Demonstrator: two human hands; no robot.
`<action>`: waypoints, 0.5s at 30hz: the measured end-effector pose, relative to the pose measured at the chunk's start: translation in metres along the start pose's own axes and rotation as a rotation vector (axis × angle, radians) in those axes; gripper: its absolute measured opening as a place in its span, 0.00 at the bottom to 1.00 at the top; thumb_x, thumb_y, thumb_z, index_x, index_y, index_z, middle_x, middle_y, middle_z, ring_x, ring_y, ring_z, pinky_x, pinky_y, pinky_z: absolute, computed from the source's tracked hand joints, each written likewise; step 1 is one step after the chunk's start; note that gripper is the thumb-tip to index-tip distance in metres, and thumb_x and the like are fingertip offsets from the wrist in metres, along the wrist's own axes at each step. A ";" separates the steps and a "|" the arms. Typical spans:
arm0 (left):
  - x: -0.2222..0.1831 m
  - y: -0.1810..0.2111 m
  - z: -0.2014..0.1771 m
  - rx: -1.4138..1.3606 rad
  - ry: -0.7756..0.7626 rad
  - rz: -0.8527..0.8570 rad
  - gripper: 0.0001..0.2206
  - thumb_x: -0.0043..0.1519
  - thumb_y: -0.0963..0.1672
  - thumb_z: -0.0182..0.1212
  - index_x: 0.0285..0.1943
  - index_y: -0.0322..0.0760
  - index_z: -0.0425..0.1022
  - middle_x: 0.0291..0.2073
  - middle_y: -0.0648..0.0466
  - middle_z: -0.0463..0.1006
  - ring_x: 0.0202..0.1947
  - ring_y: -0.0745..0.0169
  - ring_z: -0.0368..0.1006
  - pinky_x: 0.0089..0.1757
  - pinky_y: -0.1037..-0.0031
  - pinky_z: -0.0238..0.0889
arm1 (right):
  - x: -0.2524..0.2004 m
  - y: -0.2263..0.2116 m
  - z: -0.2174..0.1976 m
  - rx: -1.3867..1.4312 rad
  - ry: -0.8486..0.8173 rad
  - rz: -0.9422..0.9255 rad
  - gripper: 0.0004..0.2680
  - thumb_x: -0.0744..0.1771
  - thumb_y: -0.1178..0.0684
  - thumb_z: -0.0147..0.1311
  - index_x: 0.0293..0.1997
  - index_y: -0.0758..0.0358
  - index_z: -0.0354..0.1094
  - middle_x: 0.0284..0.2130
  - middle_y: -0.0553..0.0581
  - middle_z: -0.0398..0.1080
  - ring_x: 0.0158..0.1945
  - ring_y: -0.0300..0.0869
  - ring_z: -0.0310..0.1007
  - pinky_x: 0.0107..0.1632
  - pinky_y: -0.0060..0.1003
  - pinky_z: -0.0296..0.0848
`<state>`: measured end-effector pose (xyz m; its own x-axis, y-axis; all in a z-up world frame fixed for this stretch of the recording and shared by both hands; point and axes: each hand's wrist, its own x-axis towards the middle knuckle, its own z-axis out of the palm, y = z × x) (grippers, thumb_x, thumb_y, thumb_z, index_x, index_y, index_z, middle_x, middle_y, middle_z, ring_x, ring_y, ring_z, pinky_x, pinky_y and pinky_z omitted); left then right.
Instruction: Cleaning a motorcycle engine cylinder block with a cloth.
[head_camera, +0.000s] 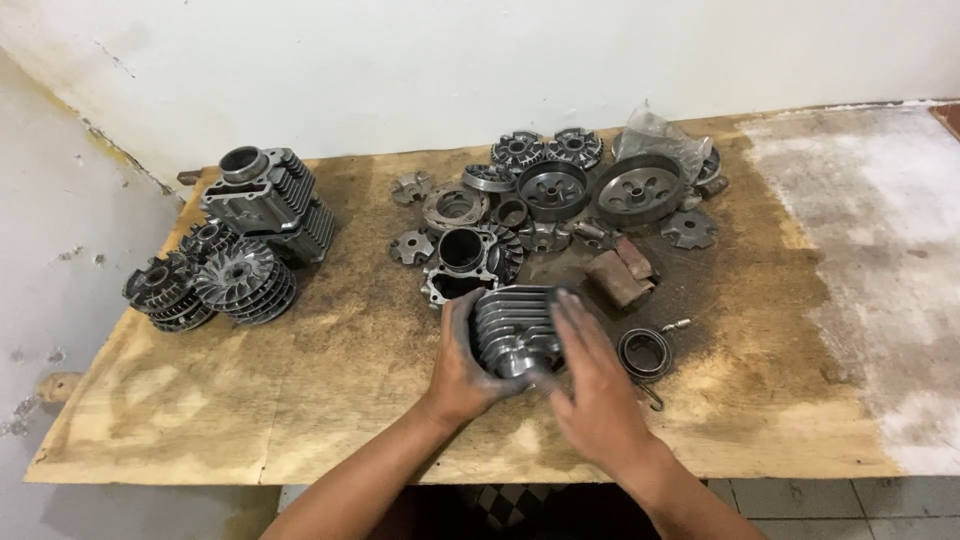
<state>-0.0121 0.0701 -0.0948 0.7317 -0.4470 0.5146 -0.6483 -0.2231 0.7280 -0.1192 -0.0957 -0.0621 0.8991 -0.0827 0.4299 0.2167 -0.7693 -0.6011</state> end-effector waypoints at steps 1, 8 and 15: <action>-0.003 -0.002 0.003 -0.001 0.003 -0.002 0.53 0.37 0.51 0.83 0.71 0.30 0.53 0.56 0.41 0.65 0.55 0.44 0.72 0.55 0.54 0.74 | 0.005 -0.010 -0.001 -0.001 -0.003 -0.002 0.29 0.66 0.48 0.54 0.74 0.67 0.44 0.74 0.70 0.45 0.76 0.58 0.44 0.73 0.59 0.47; -0.016 -0.011 0.012 -0.059 0.097 0.106 0.56 0.43 0.70 0.55 0.69 0.27 0.52 0.52 0.44 0.64 0.53 0.48 0.68 0.57 0.56 0.67 | 0.016 -0.029 -0.004 -0.219 -0.169 -0.330 0.30 0.68 0.35 0.46 0.74 0.67 0.49 0.75 0.62 0.46 0.78 0.50 0.41 0.76 0.48 0.40; -0.010 0.002 0.008 -0.177 0.016 -0.002 0.53 0.38 0.48 0.82 0.71 0.32 0.49 0.57 0.43 0.63 0.57 0.45 0.69 0.60 0.57 0.69 | -0.001 -0.001 -0.017 -0.281 -0.060 -0.114 0.28 0.67 0.37 0.51 0.72 0.63 0.52 0.73 0.59 0.53 0.77 0.45 0.48 0.77 0.49 0.43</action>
<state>-0.0224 0.0670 -0.1022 0.7371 -0.4327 0.5192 -0.6005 -0.0670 0.7968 -0.1262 -0.1058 -0.0506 0.8978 0.0452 0.4380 0.2110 -0.9173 -0.3378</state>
